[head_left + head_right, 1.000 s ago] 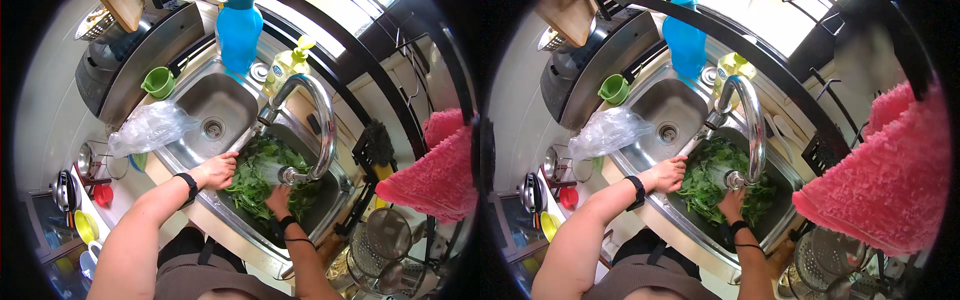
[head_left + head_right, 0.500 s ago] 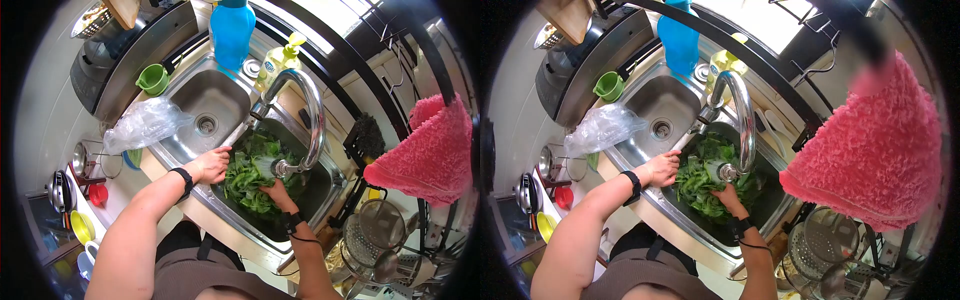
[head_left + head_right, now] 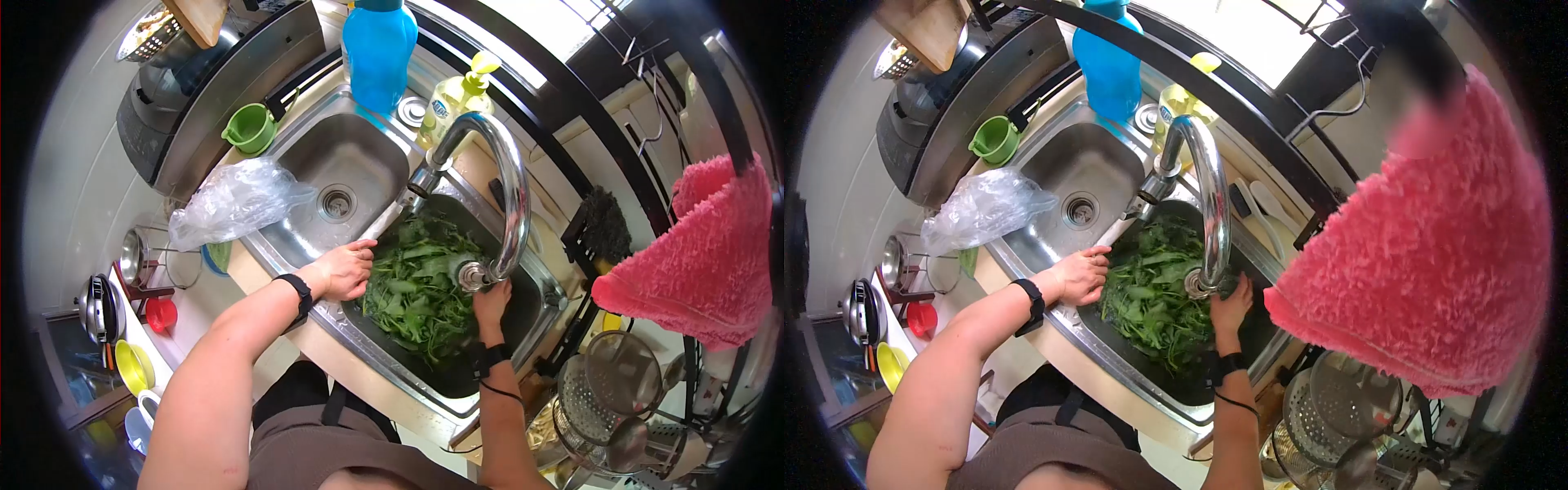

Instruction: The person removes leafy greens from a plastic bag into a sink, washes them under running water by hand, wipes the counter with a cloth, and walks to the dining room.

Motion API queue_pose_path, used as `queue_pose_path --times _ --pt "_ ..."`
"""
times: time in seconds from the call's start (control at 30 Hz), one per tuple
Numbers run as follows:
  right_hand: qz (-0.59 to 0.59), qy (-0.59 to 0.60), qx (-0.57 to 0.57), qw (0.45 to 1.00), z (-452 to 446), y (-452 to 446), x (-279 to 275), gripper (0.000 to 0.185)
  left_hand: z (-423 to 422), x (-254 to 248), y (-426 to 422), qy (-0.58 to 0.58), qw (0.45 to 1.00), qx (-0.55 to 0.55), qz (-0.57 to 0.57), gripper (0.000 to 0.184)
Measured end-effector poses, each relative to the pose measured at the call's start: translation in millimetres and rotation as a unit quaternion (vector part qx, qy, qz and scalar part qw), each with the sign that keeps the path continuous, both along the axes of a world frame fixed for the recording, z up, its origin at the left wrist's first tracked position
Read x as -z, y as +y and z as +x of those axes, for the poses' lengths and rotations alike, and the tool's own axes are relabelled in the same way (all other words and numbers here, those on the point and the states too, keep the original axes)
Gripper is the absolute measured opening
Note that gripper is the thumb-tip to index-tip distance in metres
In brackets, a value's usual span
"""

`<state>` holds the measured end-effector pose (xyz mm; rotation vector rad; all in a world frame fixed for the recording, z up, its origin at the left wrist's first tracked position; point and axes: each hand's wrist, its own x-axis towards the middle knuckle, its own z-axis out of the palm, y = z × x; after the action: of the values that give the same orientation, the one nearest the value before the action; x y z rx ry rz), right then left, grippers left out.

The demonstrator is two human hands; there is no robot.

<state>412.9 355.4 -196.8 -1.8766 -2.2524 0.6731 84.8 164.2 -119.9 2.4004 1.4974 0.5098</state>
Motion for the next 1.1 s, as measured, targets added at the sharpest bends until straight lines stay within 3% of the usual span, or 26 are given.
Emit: queue_pose_path --times 0.03,0.1,0.13,0.2,0.23,0.27,0.33,0.37,0.43,0.5,0.53,0.6,0.63,0.67,0.73,0.77,0.87,0.93,0.97,1.0,1.03,1.1 --pt "-0.001 0.113 -0.043 0.993 -14.7 -3.0 5.2 0.077 1.6 1.2 -1.7 -0.004 1.0 0.001 0.0 0.018" --pt "-0.006 0.107 -0.156 0.982 -37.7 -33.3 3.0 0.089 3.6 1.4 -2.8 0.0 1.0 0.001 0.001 0.018" --pt "-0.007 -0.008 -0.227 0.974 -61.7 -57.4 -24.4 0.096 1.6 -0.2 -1.3 0.009 1.0 0.002 0.006 0.018" --pt "0.011 -0.062 -0.362 0.93 -61.6 -80.5 2.6 0.104 2.4 -0.1 -0.7 -0.001 1.0 -0.001 0.005 0.017" --pt "-0.03 -0.051 -0.417 0.907 -57.9 -76.2 12.7 0.098 2.3 -0.8 -1.0 -0.015 1.0 0.0 0.003 0.017" --pt "-0.031 -0.048 -0.418 0.907 -52.9 -61.4 22.0 0.098 1.5 -1.0 -1.3 -0.012 1.0 -0.001 0.0 0.017" --pt "-0.267 -0.074 -0.424 0.862 -48.8 -30.5 29.3 0.089 1.6 -1.0 -0.7 -0.016 1.0 0.001 0.01 0.016" --pt "-0.268 -0.073 -0.425 0.861 -54.3 -31.4 30.7 0.089 2.2 -0.7 -0.9 -0.016 1.0 0.0 0.008 0.016" --pt "-0.274 -0.095 -0.265 0.92 -84.5 -49.1 11.5 0.083 0.0 -0.7 -1.2 -0.01 1.0 0.003 0.003 0.015" --pt "-0.099 -0.108 -0.167 0.975 -108.2 -86.5 37.5 0.085 0.7 -0.6 -1.5 -0.01 1.0 0.004 0.0 0.015" --pt "-0.099 -0.109 -0.167 0.975 -106.8 -94.8 24.4 0.085 1.4 -0.2 -1.4 -0.011 1.0 0.002 0.004 0.016" --pt "-0.065 -0.187 -0.394 0.898 -104.8 -102.8 -1.5 0.093 -0.6 -1.3 -0.4 -0.01 1.0 0.001 0.011 0.017" --pt "-0.138 -0.073 -0.417 0.896 -91.6 -85.8 -1.1 0.091 -0.2 -1.0 -1.0 -0.009 1.0 -0.001 0.013 0.017" --pt "-0.138 -0.074 -0.416 0.896 -80.6 -71.7 7.9 0.091 0.9 -0.2 -1.9 -0.01 1.0 -0.003 0.015 0.017" --pt "-0.279 -0.224 -0.363 0.86 -68.8 -51.8 45.7 0.066 0.5 0.1 -2.2 -0.005 1.0 0.004 0.008 0.016" --pt "-0.278 -0.222 -0.362 0.861 -73.1 -56.1 53.7 0.066 0.0 -0.2 -2.1 -0.001 1.0 0.011 0.0 0.014" --pt "-0.042 -0.029 -0.207 0.977 -81.9 -80.3 67.3 0.058 0.5 -0.4 -2.0 -0.017 1.0 0.004 0.01 0.014" --pt "-0.015 -0.035 -0.341 0.939 -76.8 -75.5 47.9 0.058 1.6 -0.2 -2.7 -0.011 1.0 0.007 0.003 0.014" --pt "-0.187 0.187 -0.243 0.933 -75.7 -76.9 32.8 0.058 1.4 -0.3 -2.9 0.001 1.0 0.005 -0.008 0.014" --pt "-0.343 0.393 -0.124 0.844 -78.3 -79.7 8.6 0.058 2.3 -0.2 -3.1 -0.002 1.0 0.004 -0.007 0.014" --pt "-0.403 0.391 -0.064 0.825 -81.1 -80.8 -9.9 0.062 2.2 0.4 -3.1 -0.003 1.0 0.003 0.0 0.016" --pt "-0.431 0.422 -0.047 0.796 -88.9 -86.1 -36.3 0.061 2.4 -1.0 -2.6 -0.005 1.0 0.002 0.004 0.018"
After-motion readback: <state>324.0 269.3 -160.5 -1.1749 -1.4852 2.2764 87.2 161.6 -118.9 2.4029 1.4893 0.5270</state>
